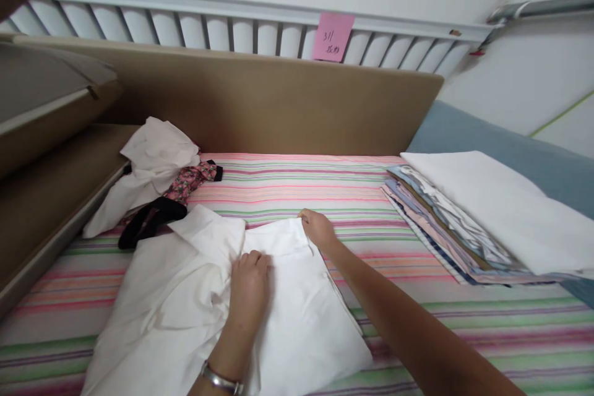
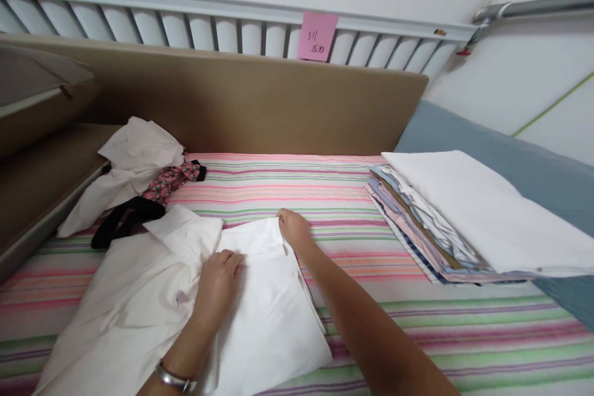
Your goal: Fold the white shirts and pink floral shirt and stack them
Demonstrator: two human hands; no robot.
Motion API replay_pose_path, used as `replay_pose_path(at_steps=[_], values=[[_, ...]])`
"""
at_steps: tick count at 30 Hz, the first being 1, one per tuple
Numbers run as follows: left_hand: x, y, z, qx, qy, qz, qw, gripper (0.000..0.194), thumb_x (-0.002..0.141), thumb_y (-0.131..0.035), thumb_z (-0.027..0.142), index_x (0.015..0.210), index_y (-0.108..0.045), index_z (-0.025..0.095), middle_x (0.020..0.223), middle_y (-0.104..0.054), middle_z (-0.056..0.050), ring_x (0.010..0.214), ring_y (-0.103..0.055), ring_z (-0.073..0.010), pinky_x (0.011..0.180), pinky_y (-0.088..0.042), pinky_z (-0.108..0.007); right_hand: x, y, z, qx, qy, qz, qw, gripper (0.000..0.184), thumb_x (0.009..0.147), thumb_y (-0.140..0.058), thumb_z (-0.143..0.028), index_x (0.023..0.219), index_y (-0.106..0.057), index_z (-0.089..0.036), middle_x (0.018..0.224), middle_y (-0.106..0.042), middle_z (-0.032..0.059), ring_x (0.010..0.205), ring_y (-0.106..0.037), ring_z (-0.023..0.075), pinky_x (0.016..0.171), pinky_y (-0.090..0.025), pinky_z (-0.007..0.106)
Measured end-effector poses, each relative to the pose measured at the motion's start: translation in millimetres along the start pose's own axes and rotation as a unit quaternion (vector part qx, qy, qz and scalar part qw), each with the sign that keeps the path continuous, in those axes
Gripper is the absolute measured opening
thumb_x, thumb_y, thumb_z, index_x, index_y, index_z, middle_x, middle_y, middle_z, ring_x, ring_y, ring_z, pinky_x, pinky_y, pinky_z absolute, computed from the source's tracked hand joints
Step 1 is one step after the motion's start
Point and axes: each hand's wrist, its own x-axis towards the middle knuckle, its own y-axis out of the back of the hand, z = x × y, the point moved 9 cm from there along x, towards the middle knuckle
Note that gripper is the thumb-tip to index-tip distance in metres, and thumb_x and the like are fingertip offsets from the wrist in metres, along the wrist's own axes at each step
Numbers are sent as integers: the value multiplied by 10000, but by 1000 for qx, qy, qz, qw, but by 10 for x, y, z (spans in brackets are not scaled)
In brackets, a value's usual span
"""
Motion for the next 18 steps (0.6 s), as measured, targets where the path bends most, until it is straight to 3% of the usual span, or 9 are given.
replay_pose_path(at_steps=[4,7,9,11,14,18], values=[[-19,-19,2,20,-9,-10,1000,367,866,-353,117,1042,-643,256,1023,-610,-52,928,-516,-219,823,-373,-364,-104,201,-60,2,-10,31,999,334,794,-425,-117,1026,-645,-215,1028,-641,47,902,-572,164,747,-398,252],[-29,-36,20,26,-18,-34,999,391,863,-353,115,1086,-625,285,1057,-605,-50,950,-520,-224,842,-374,-376,-349,298,-477,26,88,76,993,348,848,-413,-161,1139,-604,-179,1153,-602,76,1067,-525,172,925,-375,275],[-40,-49,39,33,-22,-53,998,381,862,-361,125,1105,-615,272,1091,-601,-64,974,-524,-236,851,-380,-392,-540,181,-822,39,176,64,982,353,887,-412,-240,1191,-576,-169,1225,-574,84,1160,-479,177,1007,-333,300],[-59,-58,60,38,-23,-66,997,379,852,-368,116,1117,-608,245,1115,-598,-81,985,-531,-245,851,-392,-401,-665,-55,-1002,20,211,24,977,407,901,-424,-343,1261,-525,-180,1325,-500,90,1259,-395,199,1056,-286,356],[-109,-67,105,23,-27,-71,997,385,849,-371,113,1135,-601,230,1168,-587,-93,1036,-528,-250,896,-391,-414,-716,-362,-913,-48,194,-7,980,501,903,-403,-460,1349,-427,-232,1444,-340,77,1350,-246,236,1092,-202,442],[-156,-6,151,-59,-42,-65,995,350,829,-417,119,1094,-627,208,1204,-584,-92,1100,-517,-245,958,-383,-407,-674,-500,-663,-122,189,-7,974,522,921,-348,-471,1397,-343,-260,1485,-237,65,1374,-172,236,1108,-145,443]])
